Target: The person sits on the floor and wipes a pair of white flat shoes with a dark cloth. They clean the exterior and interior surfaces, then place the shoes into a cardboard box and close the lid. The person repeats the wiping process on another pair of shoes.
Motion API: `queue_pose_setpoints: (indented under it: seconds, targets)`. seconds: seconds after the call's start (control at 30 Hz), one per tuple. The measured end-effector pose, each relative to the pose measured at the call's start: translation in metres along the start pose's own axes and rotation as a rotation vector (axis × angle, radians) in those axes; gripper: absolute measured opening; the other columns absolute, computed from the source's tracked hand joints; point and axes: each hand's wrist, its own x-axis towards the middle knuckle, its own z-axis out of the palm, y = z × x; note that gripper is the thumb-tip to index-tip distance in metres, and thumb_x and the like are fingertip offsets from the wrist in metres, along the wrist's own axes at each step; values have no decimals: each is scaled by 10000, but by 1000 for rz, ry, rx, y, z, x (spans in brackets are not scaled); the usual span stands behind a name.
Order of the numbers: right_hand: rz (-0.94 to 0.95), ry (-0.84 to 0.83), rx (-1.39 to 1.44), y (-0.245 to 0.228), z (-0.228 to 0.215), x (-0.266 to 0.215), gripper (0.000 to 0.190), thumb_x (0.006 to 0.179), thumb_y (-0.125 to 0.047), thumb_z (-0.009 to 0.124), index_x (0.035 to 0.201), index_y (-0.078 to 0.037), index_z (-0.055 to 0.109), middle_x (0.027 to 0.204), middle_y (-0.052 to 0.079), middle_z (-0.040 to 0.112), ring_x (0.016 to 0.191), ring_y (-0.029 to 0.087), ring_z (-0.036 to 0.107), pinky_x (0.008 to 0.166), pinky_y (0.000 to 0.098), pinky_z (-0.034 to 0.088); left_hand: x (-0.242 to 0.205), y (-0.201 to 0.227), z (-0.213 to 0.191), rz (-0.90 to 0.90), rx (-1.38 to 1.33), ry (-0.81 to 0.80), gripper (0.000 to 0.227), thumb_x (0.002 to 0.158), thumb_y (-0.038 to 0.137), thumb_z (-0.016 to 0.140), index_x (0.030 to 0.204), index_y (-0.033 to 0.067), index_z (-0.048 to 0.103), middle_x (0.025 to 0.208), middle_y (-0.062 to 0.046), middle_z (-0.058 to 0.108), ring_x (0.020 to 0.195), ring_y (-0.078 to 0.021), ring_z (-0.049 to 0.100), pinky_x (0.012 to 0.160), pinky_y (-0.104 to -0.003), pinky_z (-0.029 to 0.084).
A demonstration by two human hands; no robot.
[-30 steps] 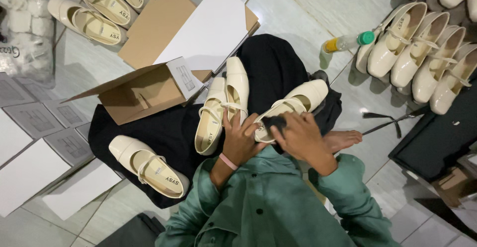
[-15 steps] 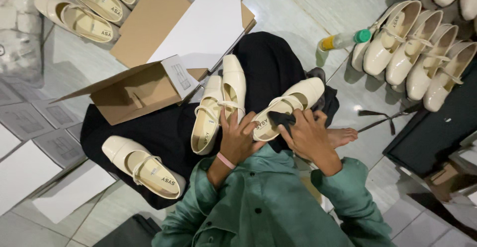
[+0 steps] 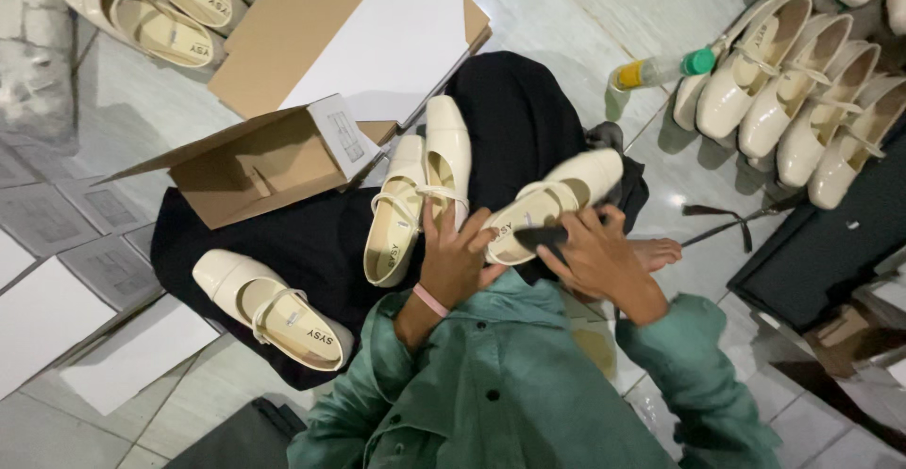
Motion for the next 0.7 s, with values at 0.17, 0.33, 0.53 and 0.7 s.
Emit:
queue_pose_setpoints:
  seconds: [0.17,0.33,0.53,0.7]
  targets:
    - [39,38,-46,0,13,11,319,954,-367,662,892,-85,798,1069,95,604,1024,280,522,936,500,333,2,-1,-1,-65,-51,-4,573,692,445,883,1090,86,683,1313,-89,607,1264,-425,486,1115,-769,225]
    - [-32,-120,-3,7,-1,-6,346,887,-400,671,765,-99,791,1034,89,613,994,276,536,875,508,342,0,0,-1,-13,-23,0,558,674,428,880,1086,108,683,1305,-63,617,1277,-413,493,1156,-768,217]
    - [-213,-66,-32,2,6,8,378,900,-454,658,808,-114,796,1058,79,610,982,252,546,891,485,378,2,-1,-3,0,-34,-14,595,629,394,898,1094,100,672,1325,-86,611,1264,-444,483,1135,-769,223]
    - [-215,-150,-72,9,2,15,425,883,-516,679,772,-124,801,1060,48,624,957,230,555,864,469,399,4,2,-8,2,-65,4,605,627,383,912,1093,96,655,1321,-75,599,1277,-436,490,1148,-765,235]
